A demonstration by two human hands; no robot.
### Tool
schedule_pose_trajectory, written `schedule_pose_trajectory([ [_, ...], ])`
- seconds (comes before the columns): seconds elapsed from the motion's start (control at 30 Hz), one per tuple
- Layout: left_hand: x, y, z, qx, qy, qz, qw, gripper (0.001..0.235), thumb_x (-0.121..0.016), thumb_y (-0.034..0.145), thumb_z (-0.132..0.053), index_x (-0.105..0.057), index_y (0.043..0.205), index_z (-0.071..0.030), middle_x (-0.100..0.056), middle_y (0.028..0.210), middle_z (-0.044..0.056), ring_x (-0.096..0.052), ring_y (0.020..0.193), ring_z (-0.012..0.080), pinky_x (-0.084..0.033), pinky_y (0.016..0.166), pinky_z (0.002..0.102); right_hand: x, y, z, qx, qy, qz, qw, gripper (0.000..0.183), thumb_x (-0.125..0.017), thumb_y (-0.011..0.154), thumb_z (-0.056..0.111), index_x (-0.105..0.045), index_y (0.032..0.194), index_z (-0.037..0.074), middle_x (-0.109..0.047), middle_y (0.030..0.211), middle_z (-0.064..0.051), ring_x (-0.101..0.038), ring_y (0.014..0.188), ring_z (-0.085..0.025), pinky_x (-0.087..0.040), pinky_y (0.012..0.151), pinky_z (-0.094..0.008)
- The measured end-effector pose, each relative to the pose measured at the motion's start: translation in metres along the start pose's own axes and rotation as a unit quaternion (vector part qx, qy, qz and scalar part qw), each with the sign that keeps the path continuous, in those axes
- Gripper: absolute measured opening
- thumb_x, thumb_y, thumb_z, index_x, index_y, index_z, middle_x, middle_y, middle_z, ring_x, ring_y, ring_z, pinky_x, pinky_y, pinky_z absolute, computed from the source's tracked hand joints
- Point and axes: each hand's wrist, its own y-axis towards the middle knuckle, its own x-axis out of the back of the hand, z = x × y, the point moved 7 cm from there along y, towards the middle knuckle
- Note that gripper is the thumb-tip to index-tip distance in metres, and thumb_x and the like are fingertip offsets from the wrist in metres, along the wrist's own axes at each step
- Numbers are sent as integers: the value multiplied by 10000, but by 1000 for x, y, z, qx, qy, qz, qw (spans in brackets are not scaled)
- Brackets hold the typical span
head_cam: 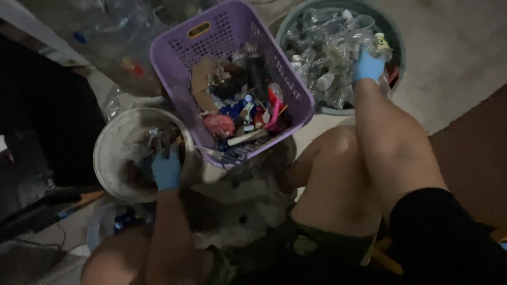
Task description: The person sits on the floor and sorts items from a purple basket into a white bucket. They handle various plastic containers, lids, and wrappers, using scissors to cut open a small container before placing the contents into the bucket.
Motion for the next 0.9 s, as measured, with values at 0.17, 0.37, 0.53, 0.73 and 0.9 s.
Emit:
schedule_pose_trajectory([
  [0.17, -7, -3, -7, -229, 75, -183, 953, 354, -570, 1038, -367, -681, 1122, -41, -680, 1073, 227, -634, 989, 409, -492, 845, 475, -10, -31, 48, 221, -488, 43, 843, 901, -817, 809, 461, -388, 1561, 214, -720, 1296, -121, -692, 1138, -314, -549, 893, -488],
  [0.37, -13, -25, -21, -322, 154, -273, 893, 358, -584, 1031, -417, -699, 841, -136, -699, 798, 130, -666, 714, 365, -488, 589, 498, -52, -89, 92, 457, 22, 142, 878, 393, -792, 895, 3, -636, 1246, 83, -709, 1222, -140, -680, 1114, -261, -527, 992, -363],
  [0.53, -24, -25, -20, -341, 159, -193, 906, 387, -578, 1034, -401, -612, 763, -127, -655, 711, 109, -620, 612, 331, -452, 532, 471, -90, -327, 121, 574, -49, 472, 667, 372, -568, 877, -103, -703, 1222, -68, -746, 1158, -226, -693, 1049, -292, -562, 883, -422],
  [0.73, -24, -30, -33, -266, 108, -102, 952, 454, -624, 1034, -503, -750, 1096, -71, -740, 964, 185, -711, 944, 382, -577, 816, 501, -175, -414, -77, 642, -513, 472, 320, 354, -697, 772, 555, -801, 883, 236, -774, 796, -26, -768, 807, -284, -627, 698, -447],
  [0.9, -28, -34, -33, -124, 172, 23, 977, 781, -387, 978, -786, -684, 1349, -165, -711, 1312, 105, -667, 1230, 288, -528, 1032, 449, -233, -429, -167, 478, -568, 501, 444, 265, -640, 861, 278, -769, 989, 85, -777, 937, -132, -747, 961, -399, -604, 748, -539],
])
